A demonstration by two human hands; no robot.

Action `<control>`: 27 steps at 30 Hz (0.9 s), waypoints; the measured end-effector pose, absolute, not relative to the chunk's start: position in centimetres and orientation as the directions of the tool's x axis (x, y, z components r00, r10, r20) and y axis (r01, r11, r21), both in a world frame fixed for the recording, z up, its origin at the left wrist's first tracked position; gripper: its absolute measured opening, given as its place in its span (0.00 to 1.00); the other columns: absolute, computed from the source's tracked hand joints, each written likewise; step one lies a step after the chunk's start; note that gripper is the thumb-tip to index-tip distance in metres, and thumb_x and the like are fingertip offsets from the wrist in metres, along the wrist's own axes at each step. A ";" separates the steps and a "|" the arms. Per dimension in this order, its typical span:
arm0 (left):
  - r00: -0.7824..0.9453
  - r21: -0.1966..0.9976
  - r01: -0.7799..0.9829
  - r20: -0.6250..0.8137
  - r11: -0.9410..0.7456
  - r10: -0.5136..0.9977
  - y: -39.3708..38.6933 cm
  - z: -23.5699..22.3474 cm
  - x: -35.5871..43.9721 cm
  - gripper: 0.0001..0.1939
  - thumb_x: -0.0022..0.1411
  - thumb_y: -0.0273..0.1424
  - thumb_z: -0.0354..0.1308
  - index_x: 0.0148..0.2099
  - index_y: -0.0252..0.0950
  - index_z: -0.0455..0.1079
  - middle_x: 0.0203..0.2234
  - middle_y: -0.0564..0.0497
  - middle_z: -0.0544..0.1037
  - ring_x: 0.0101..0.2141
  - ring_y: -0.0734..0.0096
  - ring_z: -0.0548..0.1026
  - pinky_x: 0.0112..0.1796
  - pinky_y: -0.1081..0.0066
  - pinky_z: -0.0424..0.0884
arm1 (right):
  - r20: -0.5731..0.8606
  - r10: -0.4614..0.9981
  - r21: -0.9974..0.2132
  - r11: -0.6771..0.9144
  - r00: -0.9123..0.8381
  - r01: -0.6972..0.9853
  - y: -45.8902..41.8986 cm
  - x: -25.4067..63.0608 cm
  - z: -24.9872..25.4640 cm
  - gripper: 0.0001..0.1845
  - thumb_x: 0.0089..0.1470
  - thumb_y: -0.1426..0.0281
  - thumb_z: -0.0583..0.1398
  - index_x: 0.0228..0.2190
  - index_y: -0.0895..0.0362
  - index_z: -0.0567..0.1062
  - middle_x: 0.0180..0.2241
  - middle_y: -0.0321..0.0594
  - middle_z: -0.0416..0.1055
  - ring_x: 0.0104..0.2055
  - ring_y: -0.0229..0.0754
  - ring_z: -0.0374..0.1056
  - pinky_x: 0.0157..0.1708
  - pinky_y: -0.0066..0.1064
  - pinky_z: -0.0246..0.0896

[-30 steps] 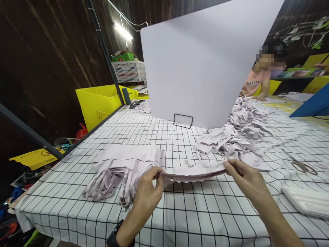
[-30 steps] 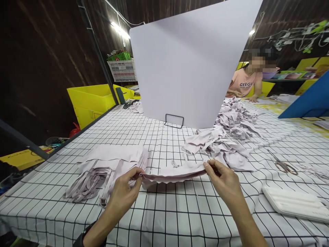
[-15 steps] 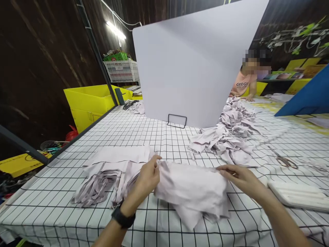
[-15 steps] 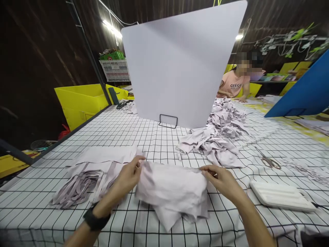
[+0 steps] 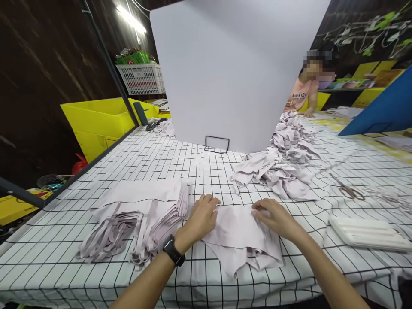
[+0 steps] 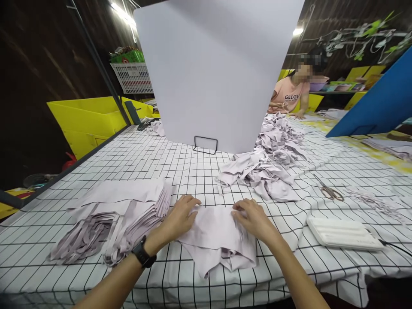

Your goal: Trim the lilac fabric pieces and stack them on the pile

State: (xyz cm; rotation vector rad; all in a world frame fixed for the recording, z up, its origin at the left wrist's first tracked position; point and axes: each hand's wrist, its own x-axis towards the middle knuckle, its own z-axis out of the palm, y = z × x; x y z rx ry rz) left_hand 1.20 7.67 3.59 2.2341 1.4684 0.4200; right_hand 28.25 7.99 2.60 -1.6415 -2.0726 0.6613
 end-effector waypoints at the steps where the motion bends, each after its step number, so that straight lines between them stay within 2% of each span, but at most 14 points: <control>1: 0.405 0.511 0.784 0.009 -0.352 0.914 7.9 3.5 1.5 0.16 0.66 0.23 0.51 0.55 0.35 0.70 0.49 0.43 0.73 0.51 0.55 0.69 0.54 0.55 0.68 | 0.015 0.975 -0.596 0.188 -0.224 0.781 8.1 28.2 2.4 0.15 0.55 0.54 0.59 0.32 0.50 0.77 0.36 0.43 0.78 0.45 0.56 0.71 0.48 0.50 0.64; 6: 0.472 0.521 0.754 -0.005 -0.400 0.882 8.3 3.4 3.1 0.16 0.65 0.23 0.52 0.54 0.35 0.70 0.49 0.43 0.74 0.51 0.54 0.68 0.53 0.54 0.67 | -0.014 0.974 -0.595 0.174 -0.226 0.784 8.1 28.4 2.2 0.13 0.50 0.55 0.62 0.31 0.51 0.77 0.33 0.43 0.77 0.42 0.56 0.70 0.46 0.52 0.62; 9: 0.514 0.560 0.711 -0.002 -0.425 0.858 8.3 3.5 4.2 0.16 0.65 0.24 0.52 0.54 0.36 0.70 0.49 0.44 0.74 0.52 0.53 0.68 0.52 0.53 0.66 | 0.002 0.970 -0.611 0.194 -0.244 0.768 7.9 28.5 2.1 0.11 0.52 0.57 0.60 0.28 0.51 0.76 0.31 0.42 0.77 0.40 0.55 0.70 0.44 0.49 0.63; 13: 0.620 0.698 0.545 0.037 -0.464 0.784 8.7 3.8 5.8 0.15 0.66 0.29 0.55 0.55 0.39 0.69 0.51 0.46 0.74 0.53 0.56 0.67 0.55 0.52 0.62 | 0.036 0.961 -0.656 0.229 -0.274 0.719 7.4 28.4 3.2 0.17 0.57 0.52 0.58 0.30 0.51 0.77 0.35 0.43 0.78 0.42 0.53 0.71 0.44 0.44 0.64; 15: 0.643 0.773 0.456 0.056 -0.441 0.764 9.1 4.2 6.0 0.16 0.65 0.34 0.60 0.55 0.41 0.70 0.49 0.47 0.75 0.51 0.57 0.68 0.53 0.55 0.62 | 0.031 0.950 -0.707 0.240 -0.310 0.666 7.0 28.5 4.6 0.19 0.59 0.50 0.58 0.31 0.51 0.77 0.35 0.42 0.77 0.42 0.51 0.71 0.43 0.42 0.64; 18: 0.664 0.851 0.368 0.043 -0.376 0.747 9.7 5.2 5.2 0.12 0.60 0.40 0.65 0.42 0.39 0.73 0.35 0.51 0.75 0.38 0.65 0.70 0.40 0.65 0.65 | -0.004 0.928 -0.803 0.219 -0.372 0.555 6.1 29.0 7.5 0.19 0.59 0.49 0.59 0.31 0.52 0.77 0.36 0.41 0.75 0.42 0.50 0.70 0.45 0.40 0.64; 21: 0.699 0.893 0.327 -0.008 -0.309 0.716 10.0 6.8 3.0 0.19 0.57 0.45 0.67 0.28 0.36 0.68 0.24 0.56 0.68 0.29 0.72 0.65 0.32 0.70 0.59 | -0.014 0.924 -0.878 0.172 -0.383 0.447 5.2 30.3 10.3 0.19 0.59 0.50 0.61 0.29 0.52 0.77 0.37 0.42 0.74 0.44 0.49 0.70 0.45 0.38 0.66; 24: 0.673 0.898 0.346 -0.036 -0.271 0.739 9.8 8.6 0.2 0.21 0.54 0.47 0.69 0.27 0.35 0.69 0.25 0.55 0.70 0.30 0.72 0.67 0.33 0.70 0.61 | 0.022 0.939 -0.911 0.160 -0.343 0.380 4.4 32.4 12.4 0.19 0.58 0.52 0.63 0.25 0.53 0.76 0.38 0.43 0.73 0.42 0.48 0.70 0.40 0.34 0.68; 27: 0.633 0.865 0.389 -0.001 -0.317 0.774 9.5 10.4 -2.0 0.17 0.53 0.44 0.70 0.29 0.36 0.73 0.29 0.53 0.75 0.33 0.69 0.71 0.36 0.69 0.65 | 0.074 0.961 -0.883 0.186 -0.266 0.431 4.1 34.5 14.2 0.20 0.56 0.51 0.64 0.23 0.52 0.78 0.37 0.45 0.73 0.40 0.49 0.71 0.36 0.33 0.70</control>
